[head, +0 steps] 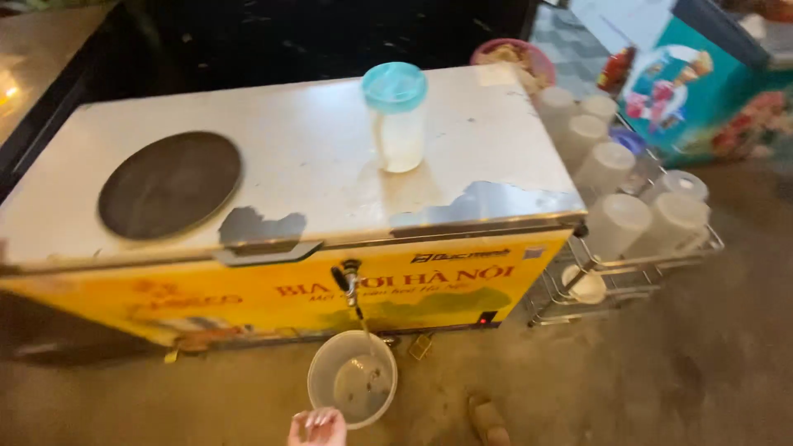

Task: The person washes their hands at a tap, then moves to a kitchen counter to prepare limes. They pick up a knife and a basket of limes, then proceed to cut the limes into halves and quarters, placing the pieces into a small plastic cup.

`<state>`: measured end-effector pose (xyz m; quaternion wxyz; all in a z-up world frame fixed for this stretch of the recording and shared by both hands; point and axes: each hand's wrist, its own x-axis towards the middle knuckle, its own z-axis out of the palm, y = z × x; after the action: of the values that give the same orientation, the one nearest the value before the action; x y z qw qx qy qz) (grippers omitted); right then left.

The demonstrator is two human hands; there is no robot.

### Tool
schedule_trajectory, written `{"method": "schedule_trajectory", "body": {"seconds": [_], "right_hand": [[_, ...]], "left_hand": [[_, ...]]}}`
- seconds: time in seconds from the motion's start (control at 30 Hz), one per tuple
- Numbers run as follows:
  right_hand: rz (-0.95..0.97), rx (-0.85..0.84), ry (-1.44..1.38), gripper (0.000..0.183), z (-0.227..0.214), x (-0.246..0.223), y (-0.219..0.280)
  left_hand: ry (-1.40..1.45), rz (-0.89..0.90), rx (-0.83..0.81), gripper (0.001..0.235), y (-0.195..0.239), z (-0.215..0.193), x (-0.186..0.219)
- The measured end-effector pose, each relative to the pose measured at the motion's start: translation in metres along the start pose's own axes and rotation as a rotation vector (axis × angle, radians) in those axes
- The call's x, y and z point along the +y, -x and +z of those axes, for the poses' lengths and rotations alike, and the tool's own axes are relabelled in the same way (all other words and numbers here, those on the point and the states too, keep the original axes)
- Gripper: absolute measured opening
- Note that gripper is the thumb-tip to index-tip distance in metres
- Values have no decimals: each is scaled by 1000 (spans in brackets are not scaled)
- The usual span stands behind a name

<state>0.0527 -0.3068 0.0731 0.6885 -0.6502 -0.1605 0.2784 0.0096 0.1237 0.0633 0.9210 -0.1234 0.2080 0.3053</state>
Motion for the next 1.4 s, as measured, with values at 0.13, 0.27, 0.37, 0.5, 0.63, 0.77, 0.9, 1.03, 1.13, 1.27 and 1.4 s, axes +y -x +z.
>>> {"method": "schedule_trajectory", "body": {"seconds": [0.13,0.27,0.37,0.5,0.63,0.77,0.9,1.03,1.13,1.27,1.4], "right_hand": [[-34,-236,347,49,26,-131,-79],[118,-346,-526,54,101,-210,-106],[48,-129,-1334,59,106,-310,-106],[161,276,-1558,51,101,-313,-114],[201,296,-1597,51,112,-316,-106],[264,336,-1605,56,113,-302,-98],[270,324,-1631,60,107,-307,-90],[179,186,-1672,68,102,-308,-86],[98,18,-1693,72,106,-311,-81],[91,-98,-1688,77,112,-312,-71],[111,-87,-1717,80,108,-325,-70]], "left_hand": [[-1,-199,159,16,79,92,-90],[-21,-420,-73,36,137,201,-127],[-29,-367,-71,38,147,229,-135],[-53,-278,12,38,142,227,-114],[-27,-156,202,30,148,221,-97],[61,-56,199,33,147,211,-90],[84,-65,253,35,147,202,-100],[-18,-147,249,33,148,193,-115],[-72,-236,257,34,147,180,-120],[-63,-314,113,42,170,201,-136],[-7,-311,-134,58,197,247,-162]]}}
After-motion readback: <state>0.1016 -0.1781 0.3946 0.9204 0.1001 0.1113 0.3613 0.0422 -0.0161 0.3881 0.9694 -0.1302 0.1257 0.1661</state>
